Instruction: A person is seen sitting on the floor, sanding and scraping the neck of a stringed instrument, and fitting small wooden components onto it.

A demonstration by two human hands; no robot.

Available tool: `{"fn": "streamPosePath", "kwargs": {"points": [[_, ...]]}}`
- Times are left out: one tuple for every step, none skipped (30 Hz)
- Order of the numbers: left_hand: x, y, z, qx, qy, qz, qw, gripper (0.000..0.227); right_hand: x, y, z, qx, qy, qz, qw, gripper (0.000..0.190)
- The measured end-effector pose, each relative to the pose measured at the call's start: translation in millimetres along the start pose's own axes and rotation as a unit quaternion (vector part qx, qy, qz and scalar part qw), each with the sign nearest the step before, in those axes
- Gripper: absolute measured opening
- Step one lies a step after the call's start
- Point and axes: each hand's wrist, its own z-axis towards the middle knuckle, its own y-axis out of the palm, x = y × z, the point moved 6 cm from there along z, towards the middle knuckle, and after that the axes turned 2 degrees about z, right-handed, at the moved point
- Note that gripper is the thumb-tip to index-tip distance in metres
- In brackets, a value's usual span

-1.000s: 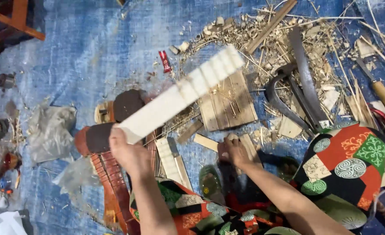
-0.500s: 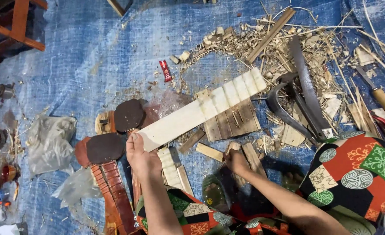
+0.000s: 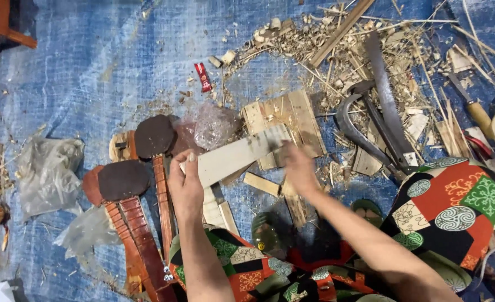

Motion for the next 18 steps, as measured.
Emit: {"fn": "streamPosePath", "kwargs": {"points": [[7,2,-1,-0.002,0.002,0.001,1.0,0.027,-25,23,-3,0.003,0.0,0.002,1.0,0.048],[11,5,-2,-0.01,-0.023,-0.005,1.0,0.033,-62,53,-7,-0.048,-0.106,-0.004,0.993,0.042],[12,8,-6,-0.019,-0.052,-0.01,0.998,0.04,-97,82,-17,-0.097,-0.206,-0.011,0.974,0.037],[8,8,-5,-0.022,-0.053,-0.007,0.998,0.04,-89,89,-22,-0.095,-0.202,-0.01,0.975,0.037],[5,6,-3,-0.004,-0.046,0.018,0.999,0.043,-84,99,-26,-0.112,-0.229,-0.017,0.967,0.042],[2,4,0,0.014,-0.039,0.044,0.998,0.047,-79,110,-31,-0.128,-0.256,-0.025,0.958,0.047],[-1,2,1,0.015,-0.039,0.043,0.998,0.047,-56,102,-22,-0.129,-0.257,-0.024,0.958,0.047],[-4,0,3,0.019,-0.042,0.049,0.998,0.049,-34,93,-14,-0.103,-0.275,-0.074,0.953,0.04],[-7,-3,4,0.026,-0.046,0.053,0.997,0.052,-12,85,-4,-0.078,-0.294,-0.123,0.945,0.036],[-3,-4,6,0.03,-0.045,0.052,0.997,0.052,30,63,14,-0.081,-0.297,-0.122,0.944,0.036],[0,-5,5,0.026,-0.044,0.059,0.997,0.051,80,39,34,-0.064,-0.222,-0.184,0.955,0.038],[2,-5,3,0.023,-0.044,0.067,0.997,0.05,129,23,55,-0.045,-0.146,-0.244,0.958,0.042],[3,-4,2,0.024,-0.045,0.066,0.997,0.05,104,26,49,-0.047,-0.146,-0.245,0.957,0.042],[5,-1,1,0.018,-0.049,0.064,0.997,0.051,84,30,45,-0.058,-0.111,-0.269,0.955,0.042],[7,4,4,0.012,-0.048,0.06,0.997,0.052,63,32,46,-0.066,-0.079,-0.294,0.95,0.043],[9,7,9,0.013,-0.045,0.056,0.997,0.052,25,55,36,-0.064,-0.084,-0.295,0.95,0.043],[7,8,7,0.019,-0.043,0.059,0.997,0.049,-15,77,15,-0.091,-0.127,-0.201,0.967,0.043],[5,9,4,0.025,-0.042,0.061,0.997,0.047,-55,99,-7,-0.117,-0.168,-0.105,0.973,0.044]]}}
